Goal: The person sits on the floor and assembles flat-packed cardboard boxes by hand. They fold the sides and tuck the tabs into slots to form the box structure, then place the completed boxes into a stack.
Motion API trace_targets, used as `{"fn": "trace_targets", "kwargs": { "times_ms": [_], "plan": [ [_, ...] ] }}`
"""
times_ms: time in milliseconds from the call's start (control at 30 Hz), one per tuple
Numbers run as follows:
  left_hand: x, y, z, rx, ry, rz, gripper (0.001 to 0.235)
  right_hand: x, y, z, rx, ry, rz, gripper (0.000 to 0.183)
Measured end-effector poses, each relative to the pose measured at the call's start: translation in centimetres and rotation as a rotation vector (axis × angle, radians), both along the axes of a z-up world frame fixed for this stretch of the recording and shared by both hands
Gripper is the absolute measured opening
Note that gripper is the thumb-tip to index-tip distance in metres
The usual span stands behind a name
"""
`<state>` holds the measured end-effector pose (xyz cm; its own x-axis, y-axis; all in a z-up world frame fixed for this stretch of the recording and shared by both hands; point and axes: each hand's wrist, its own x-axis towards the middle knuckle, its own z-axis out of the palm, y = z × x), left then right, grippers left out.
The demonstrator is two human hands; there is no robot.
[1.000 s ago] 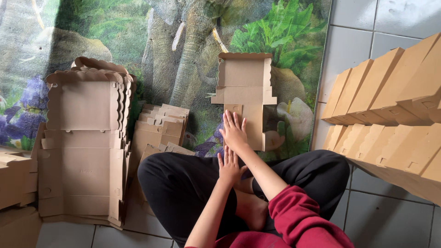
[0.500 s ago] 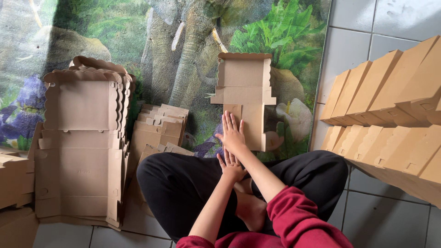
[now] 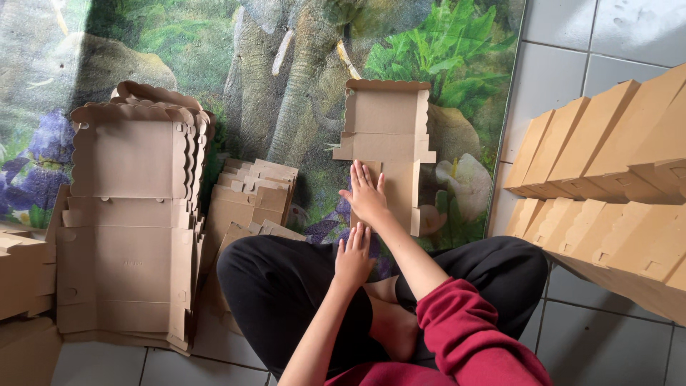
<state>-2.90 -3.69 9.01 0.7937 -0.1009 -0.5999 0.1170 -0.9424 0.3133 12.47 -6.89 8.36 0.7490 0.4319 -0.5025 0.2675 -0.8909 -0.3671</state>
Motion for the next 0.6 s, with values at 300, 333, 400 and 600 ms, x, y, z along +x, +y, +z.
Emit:
{"fn": "trace_targets", "kwargs": {
  "times_ms": [300, 333, 400, 600],
  "plan": [
    [-0.6, 0.4, -2.5, 0.060, -0.277, 0.099, 0.074, 0.2, 0.5, -0.9, 0.000, -0.030, 0.012, 0.083],
    [-0.5, 0.5, -2.7, 0.059, -0.281, 0.099, 0.074, -0.4, 0.4, -1.0, 0.000, -0.033, 0.013, 0.083],
    [-0.5, 0.5, -3.2, 0.068, -0.245, 0.070, 0.070, -2.0, 0.0, -1.0, 0.041, -0.125, 0.051, 0.082],
    [-1.2, 0.6, -3.5, 0.118, -0.015, -0.030, 0.067, -5.0, -1.3, -2.6, 0.122, -0.159, 0.099, 0.086]
  ]
}}
